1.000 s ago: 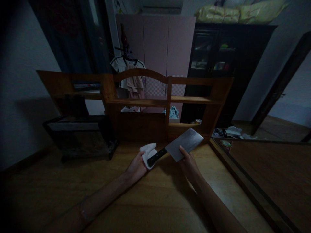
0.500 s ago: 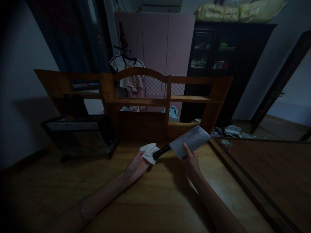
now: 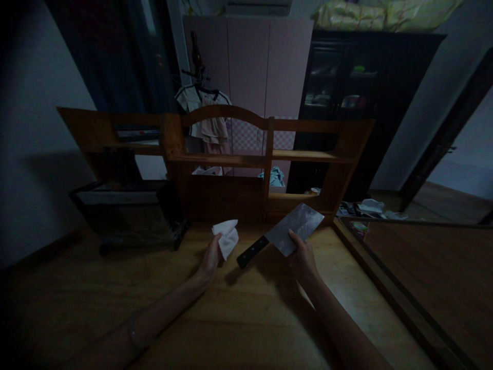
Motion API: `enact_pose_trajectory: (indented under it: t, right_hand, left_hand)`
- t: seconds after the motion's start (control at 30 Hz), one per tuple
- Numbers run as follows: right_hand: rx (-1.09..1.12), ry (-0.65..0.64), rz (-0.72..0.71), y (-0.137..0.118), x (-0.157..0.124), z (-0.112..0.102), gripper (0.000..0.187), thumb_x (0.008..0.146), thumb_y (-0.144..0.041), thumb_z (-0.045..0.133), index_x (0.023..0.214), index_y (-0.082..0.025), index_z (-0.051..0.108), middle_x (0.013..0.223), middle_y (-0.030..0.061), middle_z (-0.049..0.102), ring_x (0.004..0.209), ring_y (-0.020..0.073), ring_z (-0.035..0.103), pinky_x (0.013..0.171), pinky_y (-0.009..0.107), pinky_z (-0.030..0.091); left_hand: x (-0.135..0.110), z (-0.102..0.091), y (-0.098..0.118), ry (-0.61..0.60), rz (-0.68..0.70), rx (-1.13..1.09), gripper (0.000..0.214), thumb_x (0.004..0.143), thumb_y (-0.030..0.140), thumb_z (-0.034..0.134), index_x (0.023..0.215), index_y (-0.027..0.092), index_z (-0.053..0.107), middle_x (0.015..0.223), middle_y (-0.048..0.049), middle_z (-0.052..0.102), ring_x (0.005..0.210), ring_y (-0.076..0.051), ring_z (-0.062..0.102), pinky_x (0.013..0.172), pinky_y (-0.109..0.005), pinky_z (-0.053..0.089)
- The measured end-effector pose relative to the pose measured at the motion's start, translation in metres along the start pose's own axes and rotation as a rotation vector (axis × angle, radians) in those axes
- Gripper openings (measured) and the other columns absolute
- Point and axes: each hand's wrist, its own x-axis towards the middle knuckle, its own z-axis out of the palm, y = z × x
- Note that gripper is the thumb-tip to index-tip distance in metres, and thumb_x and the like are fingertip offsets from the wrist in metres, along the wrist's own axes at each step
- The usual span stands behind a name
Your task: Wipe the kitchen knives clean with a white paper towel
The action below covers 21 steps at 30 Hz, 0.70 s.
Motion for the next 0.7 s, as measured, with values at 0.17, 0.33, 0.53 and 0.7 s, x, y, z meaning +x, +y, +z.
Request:
enact_pose_trajectory:
  t: [0.17, 0.33, 0.53, 0.7]
  right_hand:
    - [-0.017, -0.038, 0.077, 0.004, -0.007, 0.009, 0.024, 0.067, -0.028, 0.071, 0.085, -0.014, 0.064, 0.080, 0.0036, 0.070, 0.066, 0.0158, 0.065, 0.063, 0.024, 0.054]
    - [-0.026, -0.040, 0.112, 0.003, -0.015, 0.015, 0.023, 0.068, -0.029, 0.070, 0.084, -0.014, 0.064, 0.077, 0.0034, 0.070, 0.065, 0.0159, 0.065, 0.058, 0.023, 0.053]
    - [0.015, -0.070, 0.161, 0.003, -0.012, 0.011, 0.021, 0.071, -0.028, 0.068, 0.085, -0.013, 0.064, 0.075, 0.0043, 0.070, 0.062, 0.0167, 0.066, 0.057, 0.024, 0.054]
    - [0.080, -0.032, 0.229, 0.004, -0.007, 0.008, 0.018, 0.073, -0.025, 0.065, 0.085, -0.012, 0.063, 0.075, 0.0051, 0.071, 0.063, 0.0176, 0.067, 0.061, 0.026, 0.056]
  left_hand:
    - [-0.034, 0.007, 0.006, -0.265, 0.175, 0.423, 0.043, 0.083, 0.050, 0.046, 0.089, 0.013, 0.067, 0.090, -0.0062, 0.068, 0.094, -0.024, 0.059, 0.083, -0.030, 0.042]
    - [-0.058, 0.016, 0.016, -0.642, 0.193, 0.575, 0.049, 0.091, 0.048, 0.031, 0.101, 0.017, 0.067, 0.103, -0.0053, 0.067, 0.099, -0.024, 0.058, 0.093, -0.034, 0.038]
    - [-0.062, 0.019, 0.033, -0.847, 0.411, 0.599, 0.043, 0.092, 0.038, 0.035, 0.130, 0.024, 0.049, 0.136, -0.0026, 0.046, 0.130, -0.024, 0.034, 0.111, -0.038, 0.018]
    - [-0.066, 0.018, 0.033, -0.826, 0.435, 0.506, 0.039, 0.088, 0.030, 0.047, 0.126, 0.026, 0.053, 0.136, -0.0013, 0.047, 0.132, -0.023, 0.030, 0.113, -0.040, 0.015]
